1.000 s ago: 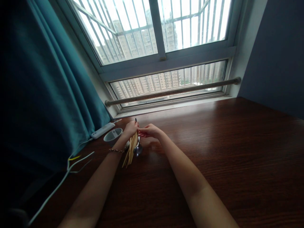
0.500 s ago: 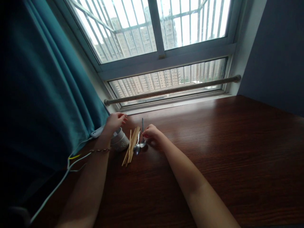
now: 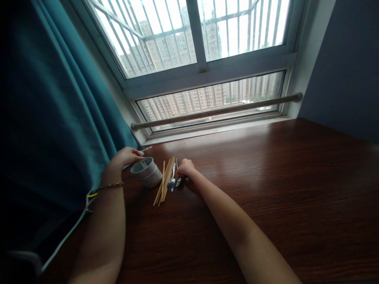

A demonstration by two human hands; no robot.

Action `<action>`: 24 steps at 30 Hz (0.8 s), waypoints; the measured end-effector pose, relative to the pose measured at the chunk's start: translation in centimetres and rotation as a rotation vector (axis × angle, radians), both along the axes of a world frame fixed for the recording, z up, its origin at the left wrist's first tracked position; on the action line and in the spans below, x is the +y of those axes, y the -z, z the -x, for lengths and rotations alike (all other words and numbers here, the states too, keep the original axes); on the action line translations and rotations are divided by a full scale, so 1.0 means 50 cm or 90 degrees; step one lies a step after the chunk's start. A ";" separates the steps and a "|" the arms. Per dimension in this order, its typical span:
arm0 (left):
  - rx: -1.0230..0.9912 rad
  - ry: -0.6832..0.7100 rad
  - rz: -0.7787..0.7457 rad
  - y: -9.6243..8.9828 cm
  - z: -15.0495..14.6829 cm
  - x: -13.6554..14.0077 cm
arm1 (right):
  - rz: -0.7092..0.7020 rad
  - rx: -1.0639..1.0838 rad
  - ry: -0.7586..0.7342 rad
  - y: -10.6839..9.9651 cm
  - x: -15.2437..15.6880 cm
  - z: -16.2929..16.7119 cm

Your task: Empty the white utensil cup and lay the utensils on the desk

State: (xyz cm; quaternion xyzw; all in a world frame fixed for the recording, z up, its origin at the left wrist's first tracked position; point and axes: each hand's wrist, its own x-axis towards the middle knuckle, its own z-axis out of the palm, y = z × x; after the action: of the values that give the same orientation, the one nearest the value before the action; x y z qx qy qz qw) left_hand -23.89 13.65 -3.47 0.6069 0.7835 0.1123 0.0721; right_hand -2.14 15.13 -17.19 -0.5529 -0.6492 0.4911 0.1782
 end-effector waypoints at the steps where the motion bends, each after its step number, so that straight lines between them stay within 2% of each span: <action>1: 0.019 0.004 0.021 0.003 -0.002 0.003 | 0.001 0.002 0.001 0.001 -0.001 0.001; 5: 0.072 0.018 0.062 0.004 -0.006 0.007 | 0.013 0.021 0.002 -0.001 -0.007 0.002; 14: 0.106 0.039 0.077 0.004 -0.008 0.004 | 0.018 0.075 0.007 -0.008 -0.021 0.002; 24: 0.078 0.057 0.066 -0.009 -0.005 -0.005 | -0.075 0.070 0.027 -0.008 -0.033 0.007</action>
State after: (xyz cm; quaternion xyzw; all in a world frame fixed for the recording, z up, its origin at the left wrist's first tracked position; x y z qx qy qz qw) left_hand -23.65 13.40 -3.00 0.6427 0.7631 0.0311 0.0601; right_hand -2.49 13.48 -16.76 -0.5273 -0.6542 0.4780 0.2559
